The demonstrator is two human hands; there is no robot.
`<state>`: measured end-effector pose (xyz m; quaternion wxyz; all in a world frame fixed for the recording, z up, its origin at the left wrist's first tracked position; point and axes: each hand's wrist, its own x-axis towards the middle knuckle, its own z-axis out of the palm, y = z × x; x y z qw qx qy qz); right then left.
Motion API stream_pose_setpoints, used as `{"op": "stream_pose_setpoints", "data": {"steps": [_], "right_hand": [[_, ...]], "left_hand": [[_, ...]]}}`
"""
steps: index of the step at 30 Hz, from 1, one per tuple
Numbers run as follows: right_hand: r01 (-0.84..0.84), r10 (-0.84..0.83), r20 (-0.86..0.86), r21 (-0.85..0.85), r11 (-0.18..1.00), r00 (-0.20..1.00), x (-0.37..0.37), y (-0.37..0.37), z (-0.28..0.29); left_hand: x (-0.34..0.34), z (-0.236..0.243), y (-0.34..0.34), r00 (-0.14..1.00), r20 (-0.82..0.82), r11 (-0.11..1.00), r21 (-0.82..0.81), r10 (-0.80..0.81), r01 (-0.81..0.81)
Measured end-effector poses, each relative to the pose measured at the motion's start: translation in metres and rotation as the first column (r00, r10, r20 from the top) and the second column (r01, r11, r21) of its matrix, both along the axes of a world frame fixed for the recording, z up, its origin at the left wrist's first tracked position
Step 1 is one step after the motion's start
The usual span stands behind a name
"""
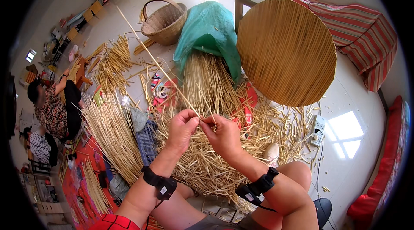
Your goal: The person weaves together thin strips of dried straw to form a flat, circular fan shape.
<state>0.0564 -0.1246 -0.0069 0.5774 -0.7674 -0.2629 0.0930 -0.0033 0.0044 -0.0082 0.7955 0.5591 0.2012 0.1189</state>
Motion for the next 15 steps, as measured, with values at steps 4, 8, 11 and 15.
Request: {"op": "stream_pose_setpoints", "data": {"steps": [4,8,11,15], "right_hand": [[-0.014,0.014,-0.029,0.011,1.000,0.999,-0.0004,0.0003,0.0005],[-0.036,0.041,-0.086,0.059,0.998,0.995,-0.0013,0.0006,0.0007],[-0.060,0.075,-0.178,0.088,0.994,0.981,-0.0011,0.0005,-0.0016],[-0.099,0.141,-0.247,0.175,0.980,0.959,-0.0009,0.0006,-0.0044]], "left_hand": [[0.0010,0.0017,-0.0006,1.000,-0.002,1.000,-0.031,0.004,-0.004],[0.0008,0.0012,0.0005,1.000,0.009,0.997,-0.074,-0.001,0.002],[0.0007,0.0012,0.0013,1.000,0.012,0.994,-0.108,-0.006,0.007],[0.0002,0.0011,0.0036,1.000,0.020,0.992,-0.126,-0.017,0.020]]}}
